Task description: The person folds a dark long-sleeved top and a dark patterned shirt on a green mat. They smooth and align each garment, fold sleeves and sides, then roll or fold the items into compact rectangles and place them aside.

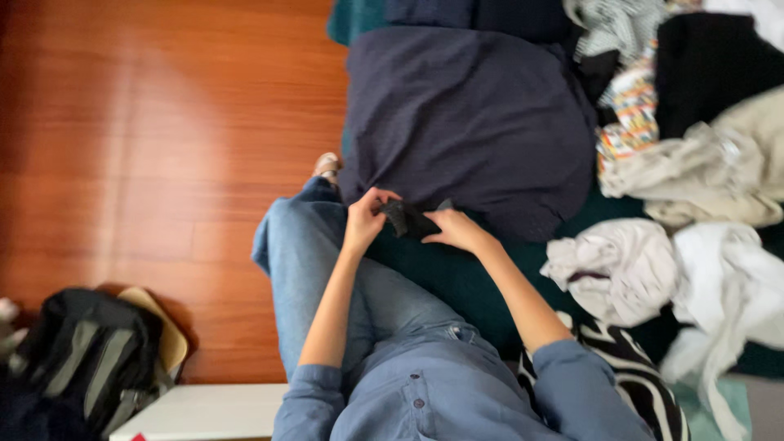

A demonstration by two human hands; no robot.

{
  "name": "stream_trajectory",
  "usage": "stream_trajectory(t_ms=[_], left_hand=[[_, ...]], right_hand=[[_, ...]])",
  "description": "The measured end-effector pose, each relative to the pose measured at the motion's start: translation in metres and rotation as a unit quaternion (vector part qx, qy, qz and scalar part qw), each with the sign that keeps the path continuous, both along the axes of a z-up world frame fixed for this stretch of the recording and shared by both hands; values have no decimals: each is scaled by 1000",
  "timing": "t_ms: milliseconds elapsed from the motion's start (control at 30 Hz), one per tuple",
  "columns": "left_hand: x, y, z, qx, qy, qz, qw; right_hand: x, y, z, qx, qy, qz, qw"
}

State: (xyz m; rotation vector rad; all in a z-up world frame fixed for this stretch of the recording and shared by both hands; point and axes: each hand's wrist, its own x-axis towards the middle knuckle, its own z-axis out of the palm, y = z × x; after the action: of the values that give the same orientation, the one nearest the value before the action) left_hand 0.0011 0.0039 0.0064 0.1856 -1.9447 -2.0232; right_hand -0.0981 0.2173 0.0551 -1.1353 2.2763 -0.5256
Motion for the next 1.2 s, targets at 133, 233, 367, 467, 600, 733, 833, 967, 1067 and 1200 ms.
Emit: stream_trajectory(t_ms=[133, 233, 367, 467, 600, 733, 833, 967, 1067, 1200], left_hand=[[-1, 8, 15, -89, -29, -58, 994], [-4, 6, 25, -244, 8, -38, 969], [-4, 10, 26, -303, -11, -23, 953], [-7, 11, 21, -347, -24, -1, 938], [-5, 12, 3, -468, -45, 38, 882], [0, 9, -24, -496, -121, 10, 860], [2, 5, -42, -517, -144, 22, 844], [4, -2, -45, -523, -144, 53, 838], [-1, -7, -20, -398, -93, 102, 907], [6, -28, 41, -408, 1, 200, 891]], right_hand=[[11, 100, -4, -36, -17, -234, 971], [1, 199, 19, -52, 167, -334, 926], [3, 347, 66, 128, 224, -536, 804], [29, 404, 78, 173, 382, -525, 740], [38, 385, 53, 56, 332, -505, 795], [21, 282, -10, -23, 264, -324, 908], [18, 225, -48, -70, 306, -263, 912], [1, 199, -73, -46, 306, -321, 895], [-14, 224, -57, -203, 193, -392, 876], [-13, 284, -5, -173, 49, -489, 854]])
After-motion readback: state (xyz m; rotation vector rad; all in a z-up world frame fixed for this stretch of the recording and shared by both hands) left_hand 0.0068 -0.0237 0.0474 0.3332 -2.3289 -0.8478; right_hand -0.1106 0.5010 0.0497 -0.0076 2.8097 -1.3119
